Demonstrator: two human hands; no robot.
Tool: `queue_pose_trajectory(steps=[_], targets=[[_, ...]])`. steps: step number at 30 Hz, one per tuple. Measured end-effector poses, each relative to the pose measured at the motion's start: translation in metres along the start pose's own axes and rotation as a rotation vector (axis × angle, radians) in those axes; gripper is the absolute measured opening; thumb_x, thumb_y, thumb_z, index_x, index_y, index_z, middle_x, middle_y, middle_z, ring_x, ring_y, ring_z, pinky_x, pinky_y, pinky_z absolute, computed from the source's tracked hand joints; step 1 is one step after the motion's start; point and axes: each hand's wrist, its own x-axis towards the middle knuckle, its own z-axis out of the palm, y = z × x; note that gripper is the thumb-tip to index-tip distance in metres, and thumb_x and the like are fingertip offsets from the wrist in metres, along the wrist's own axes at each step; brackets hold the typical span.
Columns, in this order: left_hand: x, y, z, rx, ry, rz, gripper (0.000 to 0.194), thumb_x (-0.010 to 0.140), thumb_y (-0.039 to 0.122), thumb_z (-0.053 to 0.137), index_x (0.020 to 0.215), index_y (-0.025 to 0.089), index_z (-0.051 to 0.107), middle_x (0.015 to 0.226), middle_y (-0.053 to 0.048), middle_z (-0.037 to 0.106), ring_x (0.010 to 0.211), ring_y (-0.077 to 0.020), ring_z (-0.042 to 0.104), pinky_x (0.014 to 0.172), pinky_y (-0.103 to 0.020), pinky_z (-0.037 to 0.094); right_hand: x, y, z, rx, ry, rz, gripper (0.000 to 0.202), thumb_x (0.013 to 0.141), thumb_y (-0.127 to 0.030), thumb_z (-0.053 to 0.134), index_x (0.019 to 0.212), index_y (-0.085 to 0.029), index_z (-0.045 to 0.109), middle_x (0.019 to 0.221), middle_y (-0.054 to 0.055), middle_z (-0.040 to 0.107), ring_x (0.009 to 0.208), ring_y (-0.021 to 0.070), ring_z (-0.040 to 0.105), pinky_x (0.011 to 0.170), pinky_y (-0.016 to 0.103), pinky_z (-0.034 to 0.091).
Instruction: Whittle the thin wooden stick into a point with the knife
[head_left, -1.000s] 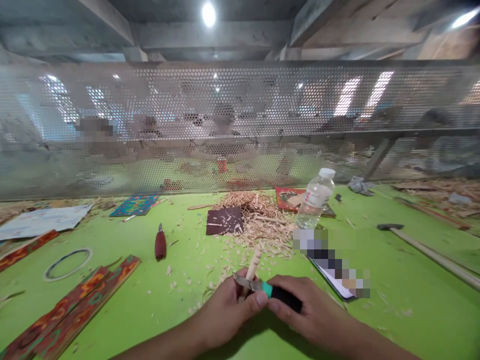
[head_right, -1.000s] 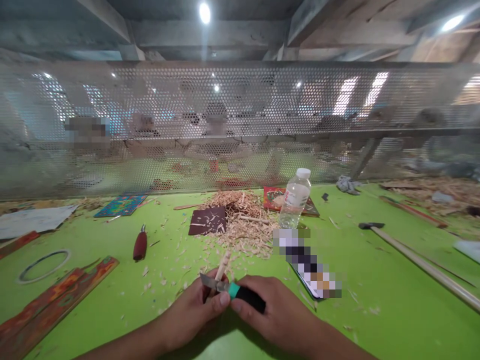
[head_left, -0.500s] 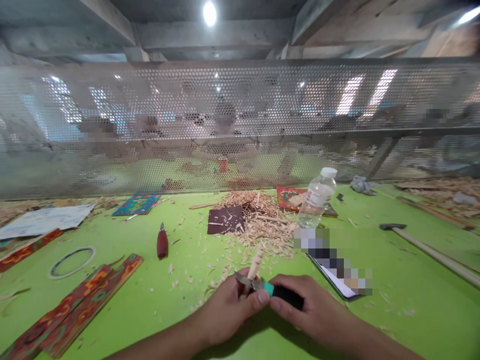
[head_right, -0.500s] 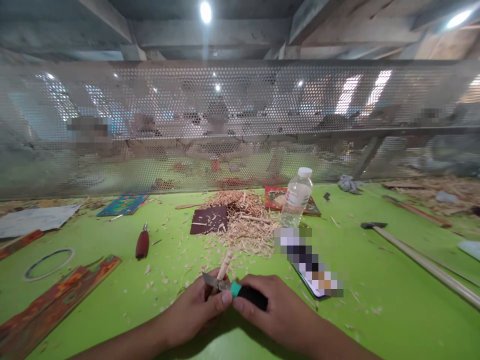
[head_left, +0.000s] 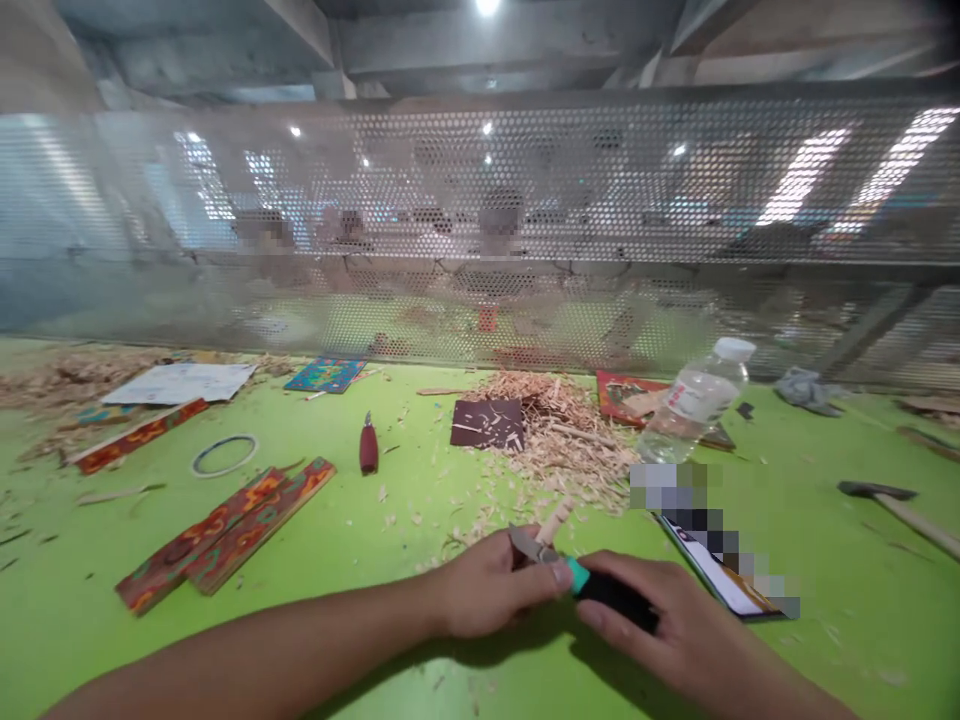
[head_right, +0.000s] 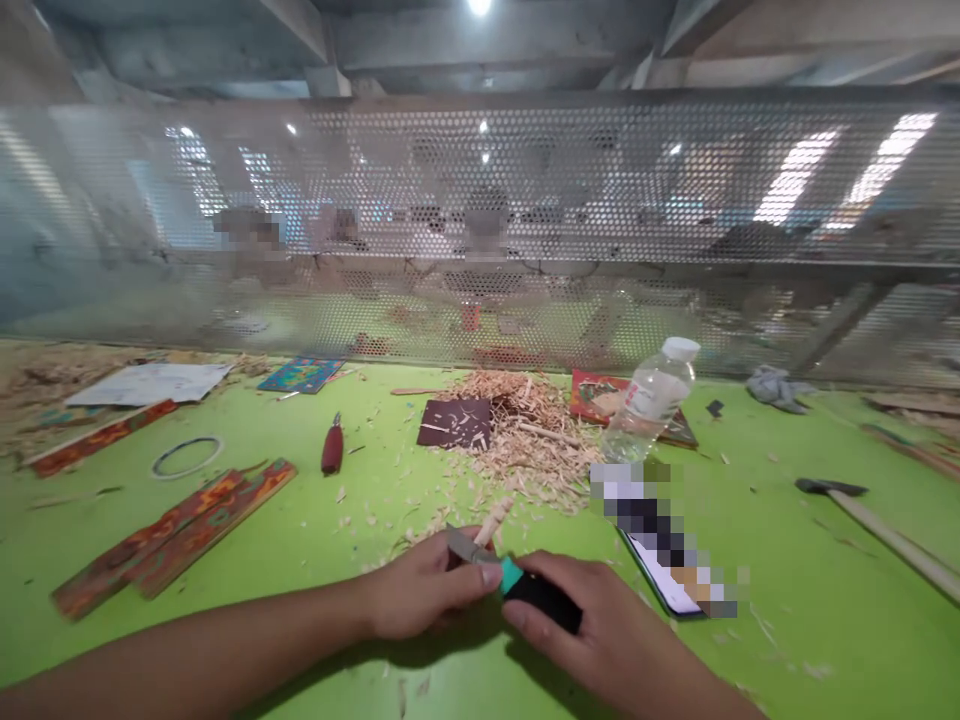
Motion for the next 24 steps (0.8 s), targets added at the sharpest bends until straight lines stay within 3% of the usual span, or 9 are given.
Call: queue_pose_trajectory(steps=[6,20,24], targets=[[0.003,-0.002,0.0,0.011,0.013,0.01,0.057,0.084,0.077,0.068,0.079,0.024,0.046,0.051,0.013,0.037,0.04,-0.0066,0.029,0.038,-0.021,0.024,0.003,0.005,0.003,-0.034,-0.004,0.036,0.035,0.103,-0.053,0.052,0.094,-0.021,0.065,0.082,0.004,0.072,0.074,0.0211,0.061,0.064,0.031,0.043],[0.001,-0.004,-0.006,0.123,0.027,0.027,0.057,0.089,0.072,0.067,0.069,0.022,0.046,0.05,0.011,0.039,0.042,-0.0061,0.031,0.041,-0.024,0.02,0.005,-0.004,0.005,-0.034,0.031,0.008,0.032,0.102,-0.048,0.057,0.091,-0.02,0.067,0.078,0.003,0.07,0.07,0.0197,0.059,0.063,0.029,0.041],[0.003,-0.005,-0.006,0.066,0.043,-0.012,0.058,0.088,0.072,0.068,0.068,0.024,0.043,0.05,0.012,0.035,0.039,-0.0055,0.028,0.038,-0.023,0.021,0.01,0.005,-0.013,0.002,0.043,0.005,0.038,0.099,-0.058,0.059,0.088,-0.023,0.072,0.086,0.004,0.073,0.078,0.0216,0.064,0.07,0.032,0.047]])
